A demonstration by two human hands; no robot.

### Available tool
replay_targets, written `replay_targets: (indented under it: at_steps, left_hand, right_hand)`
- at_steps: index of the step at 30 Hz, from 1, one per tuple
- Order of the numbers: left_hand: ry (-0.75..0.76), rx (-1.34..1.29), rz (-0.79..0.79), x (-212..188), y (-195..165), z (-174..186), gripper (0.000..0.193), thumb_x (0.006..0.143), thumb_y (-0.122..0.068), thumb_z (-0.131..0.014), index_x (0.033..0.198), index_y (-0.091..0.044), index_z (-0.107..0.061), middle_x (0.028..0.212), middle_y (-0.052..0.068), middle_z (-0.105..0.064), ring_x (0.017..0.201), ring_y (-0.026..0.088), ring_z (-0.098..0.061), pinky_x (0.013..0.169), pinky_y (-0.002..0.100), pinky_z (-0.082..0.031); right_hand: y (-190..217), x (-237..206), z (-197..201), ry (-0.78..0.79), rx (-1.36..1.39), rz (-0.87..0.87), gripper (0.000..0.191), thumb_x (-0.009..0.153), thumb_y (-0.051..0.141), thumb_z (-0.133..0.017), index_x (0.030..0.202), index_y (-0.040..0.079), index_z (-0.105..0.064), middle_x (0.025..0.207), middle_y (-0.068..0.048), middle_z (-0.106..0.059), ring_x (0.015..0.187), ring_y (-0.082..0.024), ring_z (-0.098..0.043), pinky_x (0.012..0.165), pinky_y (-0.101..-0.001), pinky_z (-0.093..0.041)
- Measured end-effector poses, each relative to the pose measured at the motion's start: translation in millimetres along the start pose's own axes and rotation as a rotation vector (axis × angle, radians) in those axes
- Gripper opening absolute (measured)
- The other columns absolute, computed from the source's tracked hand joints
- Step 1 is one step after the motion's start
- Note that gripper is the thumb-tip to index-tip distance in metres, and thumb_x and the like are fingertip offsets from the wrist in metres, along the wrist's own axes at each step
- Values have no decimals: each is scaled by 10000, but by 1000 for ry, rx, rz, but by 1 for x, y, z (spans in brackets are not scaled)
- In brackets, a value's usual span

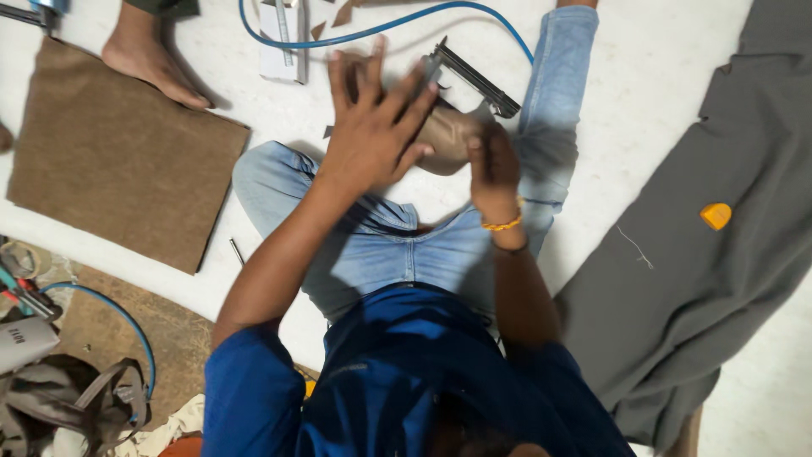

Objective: The person sits on the floor and covers a flat wooden board with brown fabric, folding the fabric edges over the board and driving staples with a pneumatic nail gun. They press and smooth the fabric, reposition the board, and staple along multiple edges.

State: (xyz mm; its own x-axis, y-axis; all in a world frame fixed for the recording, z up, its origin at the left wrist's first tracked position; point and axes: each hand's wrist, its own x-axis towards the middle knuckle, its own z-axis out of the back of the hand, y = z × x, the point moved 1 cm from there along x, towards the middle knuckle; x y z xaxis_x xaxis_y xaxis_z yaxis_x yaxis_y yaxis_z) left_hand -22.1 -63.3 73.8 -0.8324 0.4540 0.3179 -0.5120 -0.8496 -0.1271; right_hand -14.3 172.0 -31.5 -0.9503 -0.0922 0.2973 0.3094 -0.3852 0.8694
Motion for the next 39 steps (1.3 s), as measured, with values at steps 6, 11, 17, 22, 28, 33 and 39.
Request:
replay_targets:
  at_steps: [6, 11, 17, 22, 28, 33, 39]
  left_hand:
    - [321, -487, 215, 2, -23, -11, 577, 939, -565, -679, 1273, -96, -634, 1061, 152, -677, 986, 365, -676, 861, 498, -545]
    - [45, -711, 305, 26, -50, -34, 643, 951, -425, -700, 1394, 4, -518, 1079, 203, -652, 924, 383, -663, 760, 457, -546]
    - [-47, -538, 388, 47, -88, -53, 381, 1001, -380, -722, 1175, -63, -601, 1066, 143, -606, 930, 351, -640, 744, 446, -529]
    - [-48, -496, 347, 47, -91, -48, 330, 940, -335, -765, 999, -38, -634, 1004, 167, -549, 865, 356, -604, 705, 434, -510]
    - [-101, -604, 146, 50, -89, -43, 194, 918, -160, -711, 1002, -30, -595, 1106, 201, -572, 980, 398, -603, 844, 457, -505]
    - [46, -744, 327, 39, -98, -51, 119, 986, -84, -673, 1030, 16, -624, 982, 191, -627, 889, 396, -635, 783, 449, -523]
    - [66, -824, 410, 37, -92, -54, 154, 990, -131, -666, 923, -1, -618, 876, 180, -651, 756, 362, -648, 684, 409, -519]
  right_hand:
    - [-30, 14, 4, 82, 104, -218, 379, 1123, 359, -523, 1064, 2, -637, 911, -123, -623, 864, -204, -569, 805, -358, -492]
    - [-48, -13, -6, -129, 255, -140, 476, 1139, 382, -466, 1207, -65, -615, 1129, -122, -690, 1042, -190, -637, 928, -354, -513]
    - [-50, -36, -14, -285, 509, -296, 515, 1160, 403, -345, 1099, -5, -654, 1065, -72, -681, 996, -138, -607, 937, -292, -493]
    - [-38, -43, -27, -342, 552, -259, 483, 1180, 400, -359, 1114, -17, -593, 1093, -80, -636, 1003, -142, -578, 937, -299, -483]
    - [-21, -44, -26, -349, 524, -290, 523, 1158, 407, -313, 1077, -15, -611, 1037, -82, -660, 952, -160, -603, 885, -308, -496]
    - [-14, -48, -26, -363, 556, -295, 474, 1175, 353, -327, 986, 0, -580, 1000, -90, -647, 919, -177, -591, 873, -318, -485]
    - [-24, -65, -22, -296, 565, -319, 468, 1169, 341, -308, 958, 3, -554, 968, -69, -615, 872, -163, -550, 830, -303, -466]
